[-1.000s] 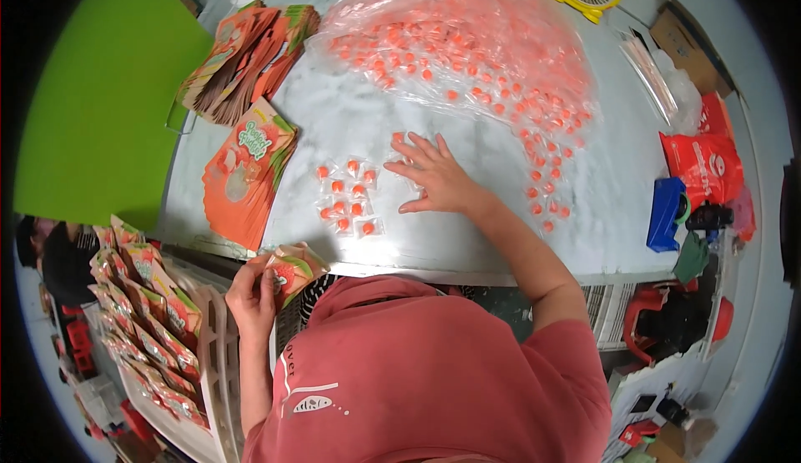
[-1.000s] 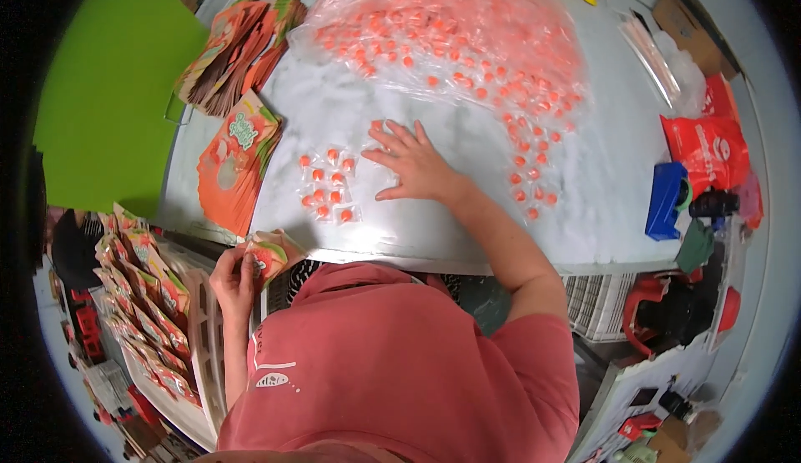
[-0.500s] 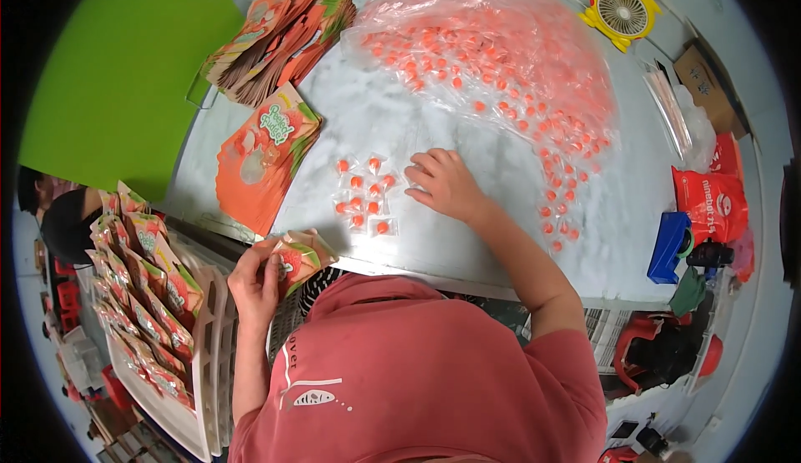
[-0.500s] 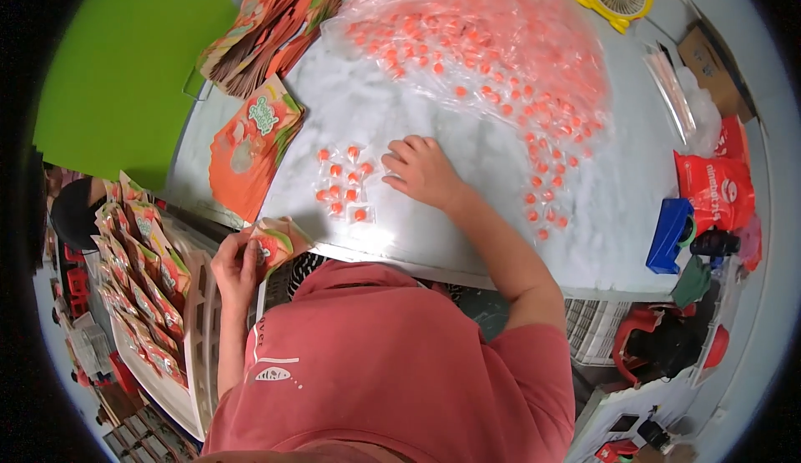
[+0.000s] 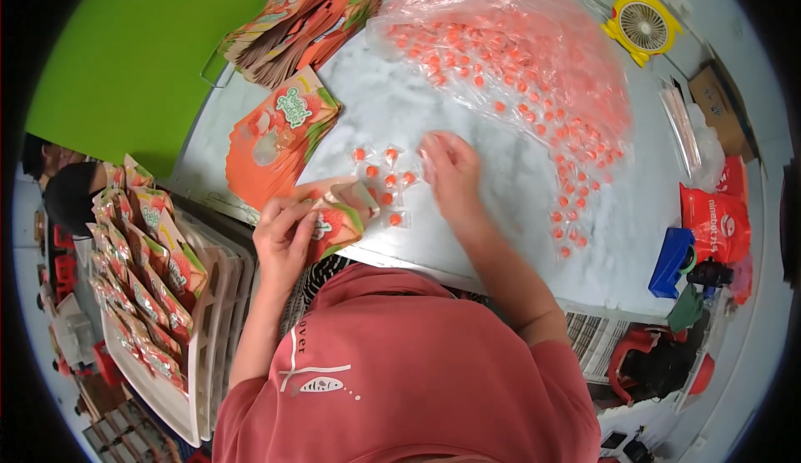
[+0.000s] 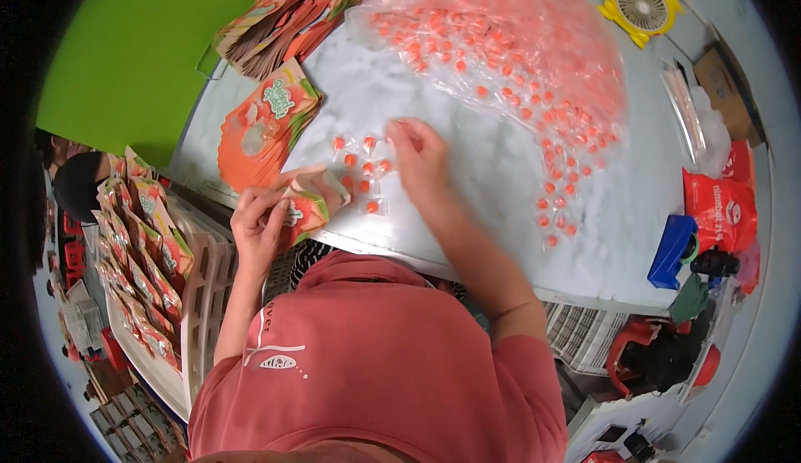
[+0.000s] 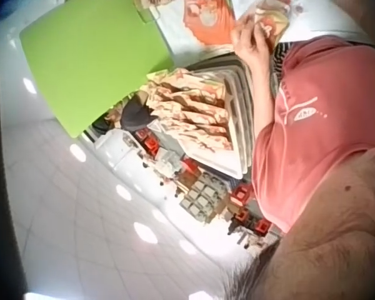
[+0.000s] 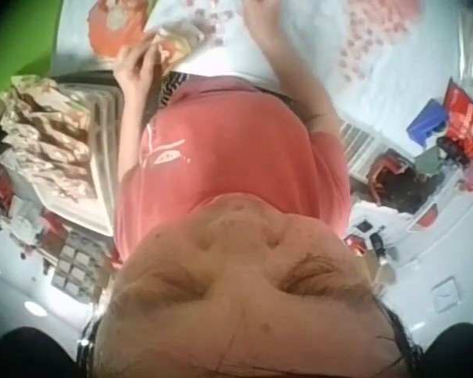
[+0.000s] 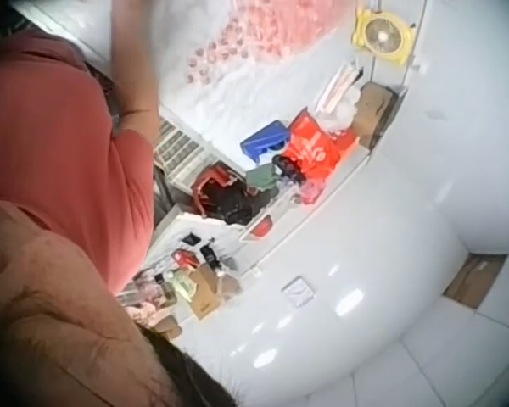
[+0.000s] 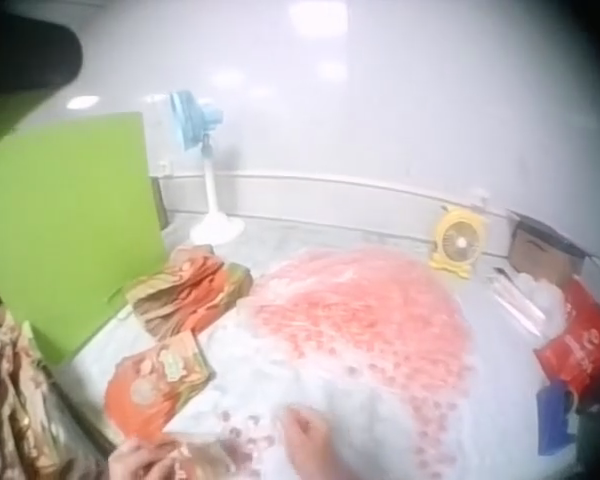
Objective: Manually placing individual wrapped candy pieces into larger branded retail bags at a factory workbench.
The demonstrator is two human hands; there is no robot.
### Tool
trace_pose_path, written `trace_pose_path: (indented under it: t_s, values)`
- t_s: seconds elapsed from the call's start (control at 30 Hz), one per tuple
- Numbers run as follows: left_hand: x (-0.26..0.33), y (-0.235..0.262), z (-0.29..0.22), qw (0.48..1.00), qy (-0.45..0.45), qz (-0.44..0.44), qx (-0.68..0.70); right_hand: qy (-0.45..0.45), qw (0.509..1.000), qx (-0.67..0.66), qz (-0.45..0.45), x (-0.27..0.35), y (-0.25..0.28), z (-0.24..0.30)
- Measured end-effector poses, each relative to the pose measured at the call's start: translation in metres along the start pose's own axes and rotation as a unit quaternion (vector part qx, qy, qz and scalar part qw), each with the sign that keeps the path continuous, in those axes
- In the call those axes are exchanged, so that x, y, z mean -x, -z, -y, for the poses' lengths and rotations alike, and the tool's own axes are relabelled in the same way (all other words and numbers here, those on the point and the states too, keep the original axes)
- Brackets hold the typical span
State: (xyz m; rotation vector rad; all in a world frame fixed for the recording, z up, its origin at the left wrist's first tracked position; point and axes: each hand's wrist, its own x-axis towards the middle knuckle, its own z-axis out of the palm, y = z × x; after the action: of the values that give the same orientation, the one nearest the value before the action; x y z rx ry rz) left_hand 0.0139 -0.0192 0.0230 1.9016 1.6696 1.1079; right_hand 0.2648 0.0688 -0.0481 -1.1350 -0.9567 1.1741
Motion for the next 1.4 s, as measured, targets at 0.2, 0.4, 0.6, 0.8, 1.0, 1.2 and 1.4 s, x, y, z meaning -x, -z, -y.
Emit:
trace_pose_path:
  t_s: [0.2,0.4,0.6,0.8,1.0,1.2,1.4]
  values:
    - [-0.017,-0.027,-0.015,0.997,-0.063,0.009,0.047,0.096,0.982,-0.162,0.016,0.004,-0.06,0.045]
    - [-0.032,-0.044,-0.017,0.995,-0.059,-0.013,0.079,0.135,0.989,-0.036,0.047,0.004,-0.047,0.045]
    - [-0.037,-0.044,-0.005,0.993,-0.026,-0.035,0.11,0.134,0.989,-0.017,0.066,0.011,-0.053,0.046]
    - [-0.032,-0.056,0.02,0.983,-0.101,-0.125,0.089,0.197,0.969,0.12,0.093,0.021,-0.061,0.038]
    - [-0.015,-0.036,0.008,0.988,-0.062,-0.109,0.091,0.159,0.976,0.09,0.123,0.004,-0.047,0.024]
    - [-0.006,-0.013,0.012,0.982,-0.09,-0.129,0.102,0.165,0.945,0.2,0.2,0.028,-0.082,0.06]
    - [-0.009,-0.011,0.022,0.973,-0.131,-0.136,0.131,0.344,0.818,0.272,0.374,0.009,-0.08,0.05]
